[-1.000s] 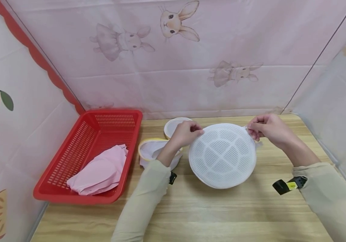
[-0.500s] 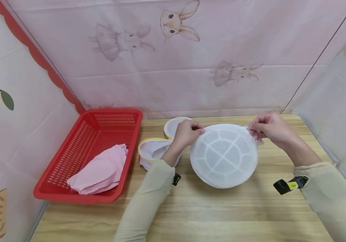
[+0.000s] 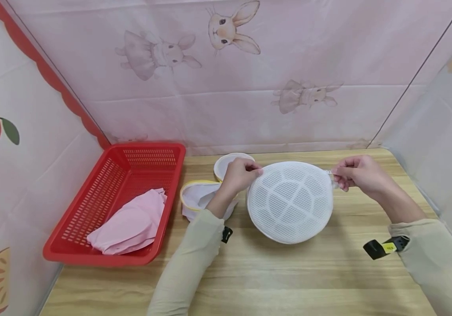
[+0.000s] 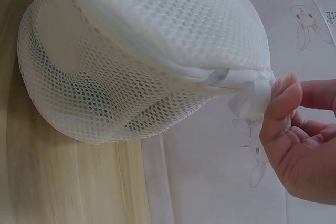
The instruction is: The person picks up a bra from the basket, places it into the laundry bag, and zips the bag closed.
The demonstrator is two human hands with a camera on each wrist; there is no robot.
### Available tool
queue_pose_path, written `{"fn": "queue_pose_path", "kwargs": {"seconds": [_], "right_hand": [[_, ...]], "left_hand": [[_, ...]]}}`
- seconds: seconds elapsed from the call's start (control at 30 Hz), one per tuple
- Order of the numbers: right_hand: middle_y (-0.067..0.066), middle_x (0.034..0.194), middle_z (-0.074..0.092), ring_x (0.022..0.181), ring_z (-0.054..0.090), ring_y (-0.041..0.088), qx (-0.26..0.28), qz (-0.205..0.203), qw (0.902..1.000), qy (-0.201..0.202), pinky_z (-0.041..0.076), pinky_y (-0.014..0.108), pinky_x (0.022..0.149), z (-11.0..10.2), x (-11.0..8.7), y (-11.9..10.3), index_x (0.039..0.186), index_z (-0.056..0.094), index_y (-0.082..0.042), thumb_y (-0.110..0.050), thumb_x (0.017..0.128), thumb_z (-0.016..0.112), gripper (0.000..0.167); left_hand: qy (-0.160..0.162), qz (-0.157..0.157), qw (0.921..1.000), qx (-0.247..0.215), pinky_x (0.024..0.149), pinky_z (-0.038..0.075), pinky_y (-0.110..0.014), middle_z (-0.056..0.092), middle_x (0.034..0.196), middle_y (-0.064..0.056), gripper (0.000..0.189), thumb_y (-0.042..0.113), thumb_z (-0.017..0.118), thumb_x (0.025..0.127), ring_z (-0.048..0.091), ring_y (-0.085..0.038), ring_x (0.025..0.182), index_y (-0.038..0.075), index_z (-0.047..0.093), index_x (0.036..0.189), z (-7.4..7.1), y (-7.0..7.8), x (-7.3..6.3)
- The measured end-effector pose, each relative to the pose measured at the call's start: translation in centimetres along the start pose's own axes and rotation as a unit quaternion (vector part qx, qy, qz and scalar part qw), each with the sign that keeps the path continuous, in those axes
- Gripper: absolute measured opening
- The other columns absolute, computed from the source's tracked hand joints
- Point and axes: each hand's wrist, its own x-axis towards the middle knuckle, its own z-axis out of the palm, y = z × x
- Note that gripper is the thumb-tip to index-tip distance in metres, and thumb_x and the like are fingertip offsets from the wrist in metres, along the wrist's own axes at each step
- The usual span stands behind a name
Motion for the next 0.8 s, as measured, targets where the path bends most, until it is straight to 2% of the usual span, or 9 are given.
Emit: {"fn": "queue_pose_path", "kwargs": {"seconds": [0.13, 0.23, 0.5, 0.7, 0.8], "right_hand": [[0.002, 0.067, 0.057, 0.055, 0.052, 0.011, 0.006, -0.012, 0.9999, 0.003, 0.048, 0.024, 0.050, -0.2, -0.2, -0.2, 0.078, 0.058, 0.006, -0.002, 0.091, 0.050, 0.017], [0.002, 0.066, 0.057, 0.055, 0.051, 0.011, 0.006, -0.027, 0.9996, 0.009, 0.048, 0.023, 0.049, -0.3, -0.1, -0.6, 0.077, 0.059, 0.003, -0.001, 0.091, 0.050, 0.017], [0.002, 0.063, 0.056, 0.052, 0.049, 0.011, -0.024, -0.061, 0.9974, 0.028, 0.044, 0.022, 0.046, 0.2, 0.4, -2.1, 0.078, 0.059, 0.009, -0.002, 0.090, 0.053, 0.017], [0.001, 0.063, 0.057, 0.051, 0.049, 0.011, -0.036, -0.053, 0.9973, 0.038, 0.043, 0.022, 0.045, 0.4, 0.4, -2.9, 0.079, 0.059, 0.007, -0.004, 0.090, 0.054, 0.016], [0.001, 0.063, 0.056, 0.050, 0.048, 0.011, -0.041, -0.049, 0.9973, 0.037, 0.043, 0.023, 0.044, 0.4, 0.3, -3.0, 0.078, 0.060, 0.006, -0.002, 0.090, 0.053, 0.016]], "left_hand": [[-0.032, -0.001, 0.9995, 0.000, 0.060, 0.042, -0.018, 0.063, 0.079, -0.002, 0.013, 0.017, 0.064, 0.086, 0.052, -0.011, 0.072, 0.005, 0.070, 0.089, -0.1, 0.2, 0.1], [-0.045, 0.001, 0.9990, -0.002, 0.059, 0.043, -0.019, 0.063, 0.079, -0.002, 0.016, 0.020, 0.063, 0.087, 0.053, -0.011, 0.071, 0.006, 0.070, 0.090, -0.1, 0.6, 0.2], [-0.056, 0.032, 0.9969, 0.045, 0.063, 0.040, -0.018, 0.061, 0.079, 0.000, 0.014, 0.020, 0.063, 0.087, 0.051, -0.011, 0.074, 0.007, 0.069, 0.089, 0.3, 2.1, 0.2], [-0.062, 0.035, 0.9950, 0.070, 0.065, 0.041, -0.019, 0.062, 0.080, 0.000, 0.012, 0.017, 0.062, 0.087, 0.052, -0.012, 0.075, 0.007, 0.069, 0.089, 0.3, 3.2, 0.1], [-0.053, 0.025, 0.9963, 0.063, 0.065, 0.041, -0.019, 0.063, 0.080, -0.001, 0.011, 0.015, 0.063, 0.087, 0.052, -0.012, 0.075, 0.006, 0.070, 0.088, 0.5, 3.1, 0.1]]}}
